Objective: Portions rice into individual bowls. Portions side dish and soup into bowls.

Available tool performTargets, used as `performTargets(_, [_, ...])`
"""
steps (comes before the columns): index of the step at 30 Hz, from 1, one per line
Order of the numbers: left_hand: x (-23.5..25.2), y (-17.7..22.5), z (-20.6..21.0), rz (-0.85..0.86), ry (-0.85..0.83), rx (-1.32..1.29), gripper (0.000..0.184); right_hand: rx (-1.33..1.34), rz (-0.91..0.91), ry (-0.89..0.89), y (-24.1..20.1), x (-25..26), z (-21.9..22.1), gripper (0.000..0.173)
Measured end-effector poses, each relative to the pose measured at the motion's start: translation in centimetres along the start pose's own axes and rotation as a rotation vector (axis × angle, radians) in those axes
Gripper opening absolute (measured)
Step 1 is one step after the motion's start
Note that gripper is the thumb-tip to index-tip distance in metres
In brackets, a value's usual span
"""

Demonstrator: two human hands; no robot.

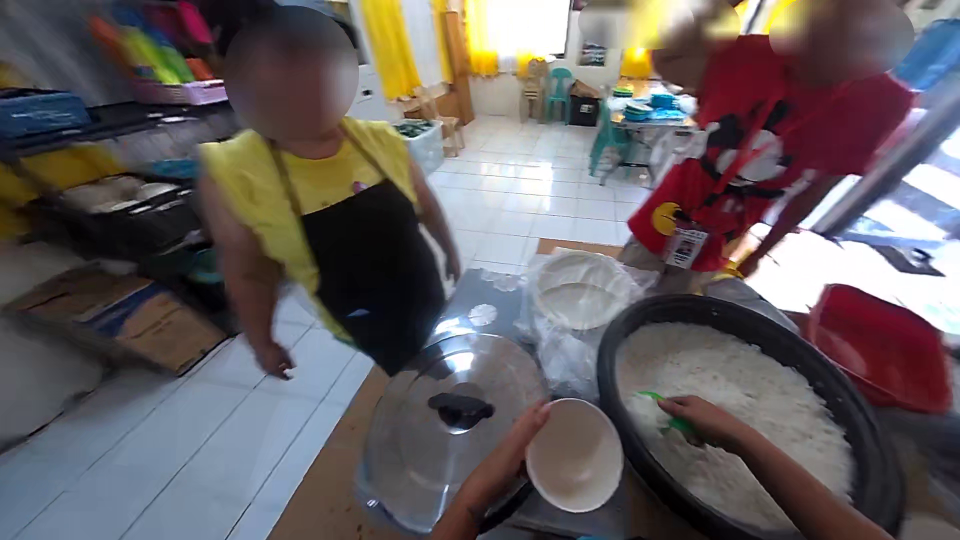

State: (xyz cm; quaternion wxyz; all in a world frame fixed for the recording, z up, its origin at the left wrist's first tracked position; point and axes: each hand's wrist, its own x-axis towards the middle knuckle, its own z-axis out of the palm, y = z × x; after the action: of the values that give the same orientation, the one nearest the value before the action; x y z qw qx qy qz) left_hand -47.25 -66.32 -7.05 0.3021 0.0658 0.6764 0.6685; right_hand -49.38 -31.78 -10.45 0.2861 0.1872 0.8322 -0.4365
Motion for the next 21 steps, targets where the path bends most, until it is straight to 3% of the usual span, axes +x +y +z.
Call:
performTargets(4, [-0.6,0.0,1.6,0.012,0.17,-0.12,0.048,0.251,0.017,0.078,0.4,-1.4,-1.3,0.047])
performTargets(6, [-0.3,-0.4,1.9,0.021,0.172,-0.144,0.046,0.38,0.01,0.094,1.2,-2.6,-2.1,0.046])
performTargets(16, [1.7,-1.3,3.7,-0.021,-0.097,-0.053,0.039,0.711,-0.077,0.231,7.4,-10.3,-0.6,0.037])
performTargets(19, [1.7,-2.3,4.3,-0.094,-0.205,-0.024,0.049,0.937,-0.099,0.29,8.3,-11.3,1.1,0.029])
performTargets(21, [1.4,-3.0,4.6,-0.127,-0.238,-0.059,0.052,1.149,-0.12,0.34,8.6,-11.4,2.3,0.037])
